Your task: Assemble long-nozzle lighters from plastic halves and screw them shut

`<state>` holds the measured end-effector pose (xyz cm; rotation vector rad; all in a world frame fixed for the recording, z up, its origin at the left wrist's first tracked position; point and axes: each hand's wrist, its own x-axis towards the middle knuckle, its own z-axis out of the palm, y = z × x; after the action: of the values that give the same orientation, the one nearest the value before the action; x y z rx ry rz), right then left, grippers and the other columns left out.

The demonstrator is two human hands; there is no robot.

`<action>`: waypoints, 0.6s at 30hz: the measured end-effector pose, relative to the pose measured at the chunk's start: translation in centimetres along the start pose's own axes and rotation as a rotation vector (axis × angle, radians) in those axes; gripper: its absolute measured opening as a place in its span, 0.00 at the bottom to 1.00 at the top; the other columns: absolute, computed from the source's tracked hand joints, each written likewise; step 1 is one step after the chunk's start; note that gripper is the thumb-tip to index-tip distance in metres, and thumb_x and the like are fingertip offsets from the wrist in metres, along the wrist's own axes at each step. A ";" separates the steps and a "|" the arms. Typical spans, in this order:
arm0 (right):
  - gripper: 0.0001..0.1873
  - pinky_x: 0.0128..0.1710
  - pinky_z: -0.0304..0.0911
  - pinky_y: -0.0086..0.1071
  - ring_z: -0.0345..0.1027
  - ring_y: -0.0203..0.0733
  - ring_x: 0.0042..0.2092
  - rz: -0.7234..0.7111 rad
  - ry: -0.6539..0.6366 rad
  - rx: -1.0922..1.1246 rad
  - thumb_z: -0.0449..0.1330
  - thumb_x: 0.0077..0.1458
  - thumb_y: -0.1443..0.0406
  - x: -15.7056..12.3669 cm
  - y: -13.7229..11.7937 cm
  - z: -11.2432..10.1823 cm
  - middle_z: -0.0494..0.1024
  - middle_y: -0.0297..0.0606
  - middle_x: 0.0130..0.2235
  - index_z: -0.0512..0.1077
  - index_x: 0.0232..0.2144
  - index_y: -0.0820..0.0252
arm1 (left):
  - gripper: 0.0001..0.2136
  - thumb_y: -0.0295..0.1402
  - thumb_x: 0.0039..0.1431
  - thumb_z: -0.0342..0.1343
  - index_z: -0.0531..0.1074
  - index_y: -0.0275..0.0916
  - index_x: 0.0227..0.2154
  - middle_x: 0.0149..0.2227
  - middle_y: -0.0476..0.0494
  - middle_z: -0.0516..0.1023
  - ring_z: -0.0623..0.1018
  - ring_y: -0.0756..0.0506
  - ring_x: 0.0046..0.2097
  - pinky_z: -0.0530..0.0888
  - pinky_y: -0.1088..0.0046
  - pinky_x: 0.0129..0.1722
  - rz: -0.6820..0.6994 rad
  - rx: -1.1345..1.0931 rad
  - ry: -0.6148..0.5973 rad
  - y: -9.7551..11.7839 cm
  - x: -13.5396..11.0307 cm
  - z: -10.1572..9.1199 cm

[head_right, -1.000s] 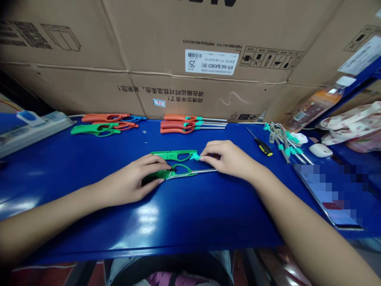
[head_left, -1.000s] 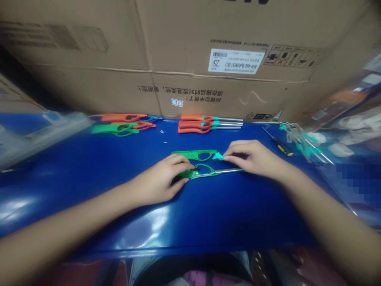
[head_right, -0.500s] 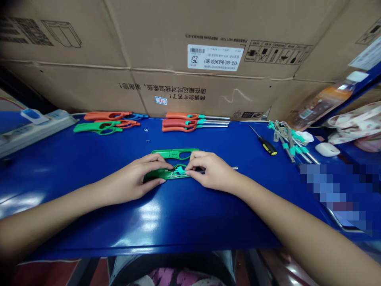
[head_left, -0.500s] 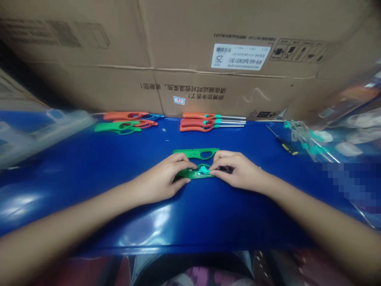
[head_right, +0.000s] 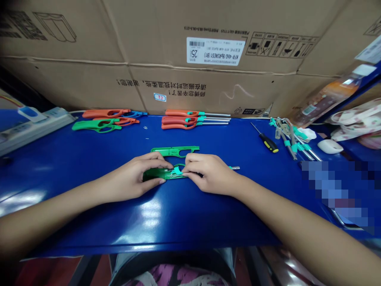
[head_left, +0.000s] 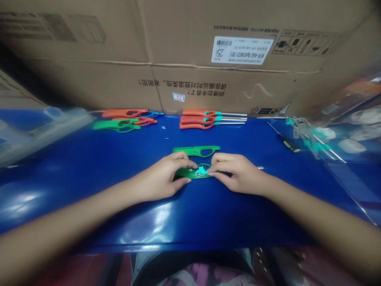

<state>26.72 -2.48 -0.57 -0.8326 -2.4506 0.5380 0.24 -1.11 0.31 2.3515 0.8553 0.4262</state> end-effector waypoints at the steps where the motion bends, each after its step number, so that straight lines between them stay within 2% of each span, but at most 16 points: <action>1: 0.10 0.35 0.62 0.31 0.69 0.36 0.35 0.003 -0.015 0.010 0.56 0.66 0.67 0.0 0.0 0.0 0.75 0.38 0.36 0.78 0.37 0.60 | 0.15 0.29 0.63 0.58 0.75 0.39 0.52 0.46 0.41 0.75 0.76 0.41 0.50 0.74 0.60 0.54 0.003 -0.002 0.001 0.0 0.0 0.0; 4: 0.10 0.35 0.63 0.31 0.69 0.36 0.35 0.012 -0.050 0.013 0.56 0.66 0.67 -0.1 0.0 -0.1 0.75 0.38 0.37 0.78 0.38 0.59 | 0.15 0.28 0.63 0.58 0.75 0.39 0.52 0.46 0.41 0.75 0.76 0.42 0.49 0.75 0.60 0.54 0.010 -0.004 0.001 0.0 0.0 0.0; 8: 0.11 0.35 0.63 0.30 0.70 0.36 0.35 -0.013 -0.035 -0.052 0.56 0.66 0.67 -0.1 0.1 0.0 0.76 0.38 0.37 0.79 0.38 0.59 | 0.15 0.28 0.62 0.59 0.75 0.39 0.51 0.45 0.41 0.75 0.77 0.42 0.48 0.75 0.61 0.52 0.015 0.000 0.011 -0.1 0.1 0.1; 18: 0.12 0.32 0.60 0.31 0.69 0.36 0.33 -0.206 0.042 -0.329 0.54 0.67 0.68 -0.3 0.0 0.1 0.78 0.39 0.36 0.78 0.39 0.62 | 0.14 0.28 0.61 0.59 0.75 0.39 0.51 0.45 0.43 0.74 0.76 0.43 0.48 0.74 0.63 0.52 -0.002 -0.020 -0.001 0.0 0.0 0.1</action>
<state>26.81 -2.70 -0.72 -0.6922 -2.5841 0.0415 0.32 -1.15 0.28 2.3318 0.8491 0.4316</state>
